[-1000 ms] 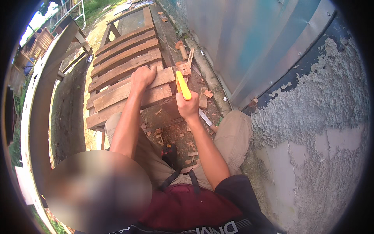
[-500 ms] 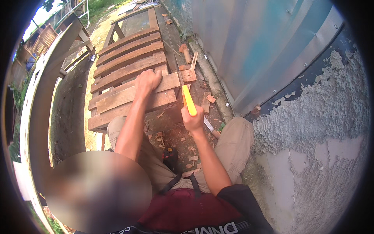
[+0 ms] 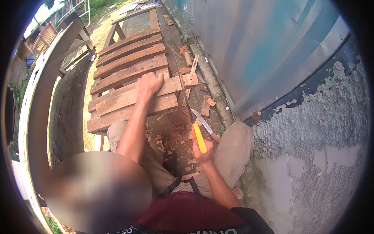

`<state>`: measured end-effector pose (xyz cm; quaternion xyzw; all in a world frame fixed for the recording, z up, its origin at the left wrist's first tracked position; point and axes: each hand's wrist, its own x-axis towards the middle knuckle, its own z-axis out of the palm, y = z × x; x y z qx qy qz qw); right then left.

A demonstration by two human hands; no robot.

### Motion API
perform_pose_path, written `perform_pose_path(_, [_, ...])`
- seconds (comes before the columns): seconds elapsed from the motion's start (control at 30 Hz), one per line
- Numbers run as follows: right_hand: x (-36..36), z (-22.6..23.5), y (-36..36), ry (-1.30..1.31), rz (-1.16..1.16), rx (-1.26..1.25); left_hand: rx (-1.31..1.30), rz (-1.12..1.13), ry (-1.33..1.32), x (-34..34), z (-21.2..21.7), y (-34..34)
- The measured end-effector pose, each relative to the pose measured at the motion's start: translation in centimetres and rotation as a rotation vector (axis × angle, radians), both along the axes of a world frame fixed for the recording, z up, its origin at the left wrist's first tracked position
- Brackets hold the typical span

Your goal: The person sits cross-legged and uses a hand saw to cut a small piece of wood held between their legs. After completing the cut, they place the piece on a wooden pallet and continue sawing a plank on the pallet.

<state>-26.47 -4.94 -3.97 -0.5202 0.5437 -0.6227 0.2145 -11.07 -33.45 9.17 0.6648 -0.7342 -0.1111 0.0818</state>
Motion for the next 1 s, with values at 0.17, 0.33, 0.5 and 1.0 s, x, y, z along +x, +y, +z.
perform_pose_path(0.17, [1.0,6.9,-13.4,-0.094,-0.051,-0.010,0.006,-0.037,-0.023,-0.4,0.5,-0.7])
perform_pose_path(0.33, [1.1,-2.6,4.5,0.177,0.055,0.060,0.000,-0.007,-0.007,0.8,-0.6,-0.3])
perform_pose_path(0.5, [0.4,-3.4,7.7,-0.023,0.105,0.061,-0.015,0.020,-0.014,0.4,-0.3,-0.2])
perform_pose_path(1.0, [0.3,-3.9,9.5,0.024,0.125,0.057,0.007,0.021,-0.011,0.4,-0.5,-0.5])
